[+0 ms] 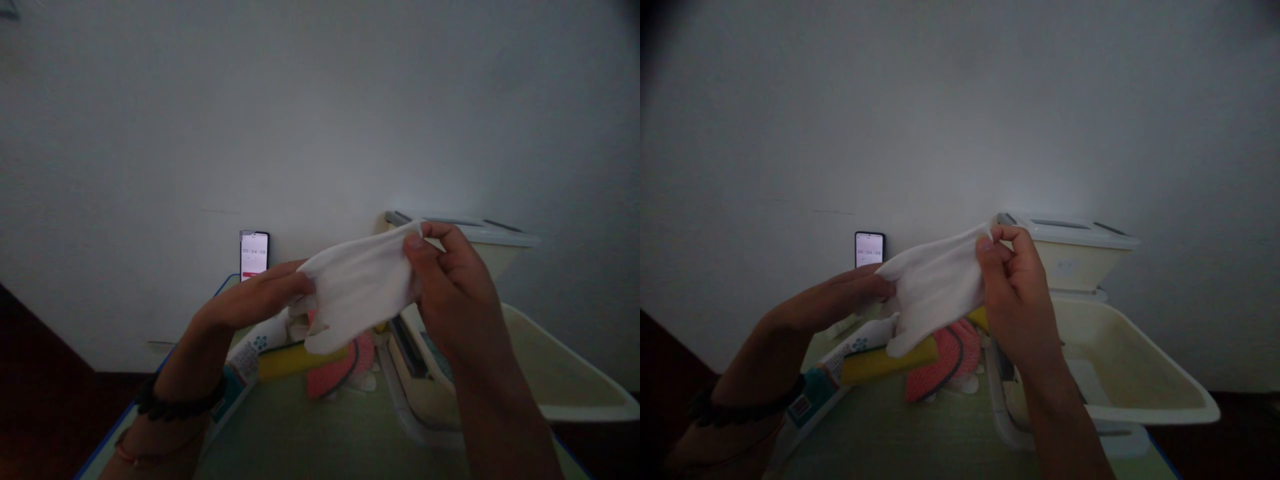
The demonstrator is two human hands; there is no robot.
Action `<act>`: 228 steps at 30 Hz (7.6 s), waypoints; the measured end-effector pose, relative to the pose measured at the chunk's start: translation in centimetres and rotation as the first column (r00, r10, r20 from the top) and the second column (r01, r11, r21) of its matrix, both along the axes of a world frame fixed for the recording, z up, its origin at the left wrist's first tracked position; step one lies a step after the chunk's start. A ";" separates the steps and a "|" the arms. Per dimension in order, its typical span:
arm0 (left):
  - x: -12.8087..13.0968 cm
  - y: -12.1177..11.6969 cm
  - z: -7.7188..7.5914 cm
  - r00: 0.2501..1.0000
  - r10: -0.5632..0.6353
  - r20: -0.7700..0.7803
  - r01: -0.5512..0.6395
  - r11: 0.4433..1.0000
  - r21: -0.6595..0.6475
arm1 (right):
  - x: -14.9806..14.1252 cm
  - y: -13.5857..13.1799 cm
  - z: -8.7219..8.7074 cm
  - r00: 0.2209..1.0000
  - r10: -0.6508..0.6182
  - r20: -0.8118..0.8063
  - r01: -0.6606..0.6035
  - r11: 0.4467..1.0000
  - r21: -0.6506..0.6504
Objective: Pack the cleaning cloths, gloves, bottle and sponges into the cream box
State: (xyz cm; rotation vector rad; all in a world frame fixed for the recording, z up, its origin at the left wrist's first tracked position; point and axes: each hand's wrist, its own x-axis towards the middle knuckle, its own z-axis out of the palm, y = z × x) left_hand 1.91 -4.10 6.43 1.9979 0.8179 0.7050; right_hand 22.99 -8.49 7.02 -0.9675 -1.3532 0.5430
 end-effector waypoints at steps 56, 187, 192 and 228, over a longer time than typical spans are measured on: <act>-1.3 -0.5 1.4 0.986 0.078 -0.144 -0.011 0.909 0.417 | -0.4 -0.9 0.2 0.805 0.161 0.570 -0.110 0.986 -0.122; -0.2 -1.1 1.4 0.971 0.230 -0.073 -0.173 0.874 0.453 | -1.5 -0.6 -0.5 0.819 -0.049 0.572 0.018 0.998 0.059; 0.5 -1.1 1.2 0.984 0.175 -0.028 -0.144 0.884 0.444 | -2.0 -0.8 -0.6 0.835 -0.008 0.550 -0.041 0.996 0.078; 0.0 -0.6 0.7 0.996 0.014 0.089 -0.033 0.977 0.209 | -0.8 -0.6 -0.1 0.750 0.101 0.654 -0.256 0.956 0.146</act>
